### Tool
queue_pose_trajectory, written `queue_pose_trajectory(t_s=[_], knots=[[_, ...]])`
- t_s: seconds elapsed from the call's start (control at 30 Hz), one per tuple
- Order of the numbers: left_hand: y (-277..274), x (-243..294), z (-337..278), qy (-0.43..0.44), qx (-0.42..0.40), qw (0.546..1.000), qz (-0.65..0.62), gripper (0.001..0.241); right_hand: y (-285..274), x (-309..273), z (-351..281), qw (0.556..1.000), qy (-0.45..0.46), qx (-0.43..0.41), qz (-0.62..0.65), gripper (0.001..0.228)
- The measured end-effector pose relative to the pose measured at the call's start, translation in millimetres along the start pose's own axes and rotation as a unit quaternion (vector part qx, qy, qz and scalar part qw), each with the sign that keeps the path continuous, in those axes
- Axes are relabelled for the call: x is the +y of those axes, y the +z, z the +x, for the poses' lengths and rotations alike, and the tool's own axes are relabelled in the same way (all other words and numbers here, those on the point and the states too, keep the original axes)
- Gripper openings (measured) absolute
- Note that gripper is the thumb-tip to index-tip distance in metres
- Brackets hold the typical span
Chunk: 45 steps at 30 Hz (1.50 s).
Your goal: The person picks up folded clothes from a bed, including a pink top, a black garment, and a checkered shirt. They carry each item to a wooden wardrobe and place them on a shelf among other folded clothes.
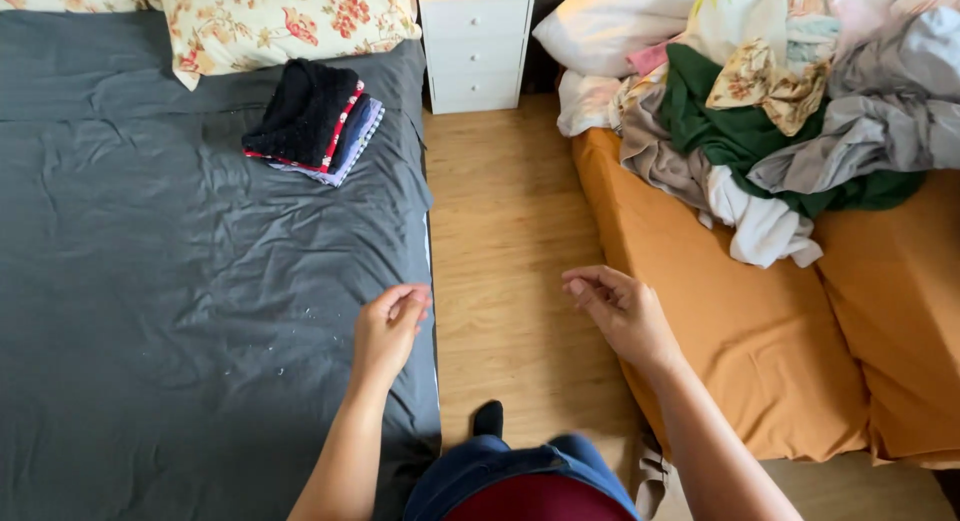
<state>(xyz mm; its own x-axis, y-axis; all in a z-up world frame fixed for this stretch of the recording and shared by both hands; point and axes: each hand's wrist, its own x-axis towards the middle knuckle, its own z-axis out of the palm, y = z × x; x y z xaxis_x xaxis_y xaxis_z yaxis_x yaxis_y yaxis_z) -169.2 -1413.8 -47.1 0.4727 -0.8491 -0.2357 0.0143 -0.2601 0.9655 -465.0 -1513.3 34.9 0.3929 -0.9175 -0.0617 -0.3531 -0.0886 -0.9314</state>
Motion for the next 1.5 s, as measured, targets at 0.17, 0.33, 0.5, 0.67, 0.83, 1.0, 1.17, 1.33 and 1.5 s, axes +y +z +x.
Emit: queue_pose_trajectory(t_s=[0.17, 0.33, 0.5, 0.67, 0.83, 1.0, 1.17, 1.33, 1.5], knots=[[24.5, 17.6, 59.5, -0.035, -0.036, 0.995, -0.082, 0.028, -0.2, 39.4, 94.2, 0.998, 0.009, -0.025, 0.060, 0.031], [34.8, 14.8, 114.2, -0.102, -0.010, 0.980, -0.172, 0.029, 4.6, 70.7, 191.9, 0.994, 0.043, -0.066, 0.073, 0.035], [39.1, 12.0, 188.2, -0.147, 0.086, 0.952, -0.256, 0.024, 7.2, 85.6, 296.6, 0.986, 0.038, -0.132, 0.092, 0.038], [45.0, -1.3, 265.7, -0.147, 0.169, 0.916, -0.333, 0.026, 1.0, 71.7, 399.9, 0.975, 0.026, -0.207, 0.070, 0.040], [45.1, -16.2, 306.1, -0.185, 0.253, 0.861, -0.400, 0.028, 24.1, 72.9, 479.6, 0.955, 0.077, -0.280, 0.057, 0.045], [3.6, -58.6, 350.2, -0.205, 0.323, 0.787, -0.484, 0.032, 70.7, 54.3, 539.9, 0.924, 0.137, -0.351, 0.064, 0.055], [-56.4, -97.5, 408.7, -0.196, 0.364, 0.767, -0.491, 0.037, 128.2, 31.2, 590.9, 0.910, 0.171, -0.372, 0.059, 0.059], [-104.9, -154.2, 470.7, -0.244, 0.386, 0.761, -0.460, 0.046, 187.1, 26.9, 634.5, 0.898, 0.237, -0.364, 0.068, 0.059], [-122.4, -163.4, 498.0, -0.302, 0.380, 0.779, -0.397, 0.070, 238.3, 55.8, 657.2, 0.852, 0.342, -0.367, 0.148, 0.057]])
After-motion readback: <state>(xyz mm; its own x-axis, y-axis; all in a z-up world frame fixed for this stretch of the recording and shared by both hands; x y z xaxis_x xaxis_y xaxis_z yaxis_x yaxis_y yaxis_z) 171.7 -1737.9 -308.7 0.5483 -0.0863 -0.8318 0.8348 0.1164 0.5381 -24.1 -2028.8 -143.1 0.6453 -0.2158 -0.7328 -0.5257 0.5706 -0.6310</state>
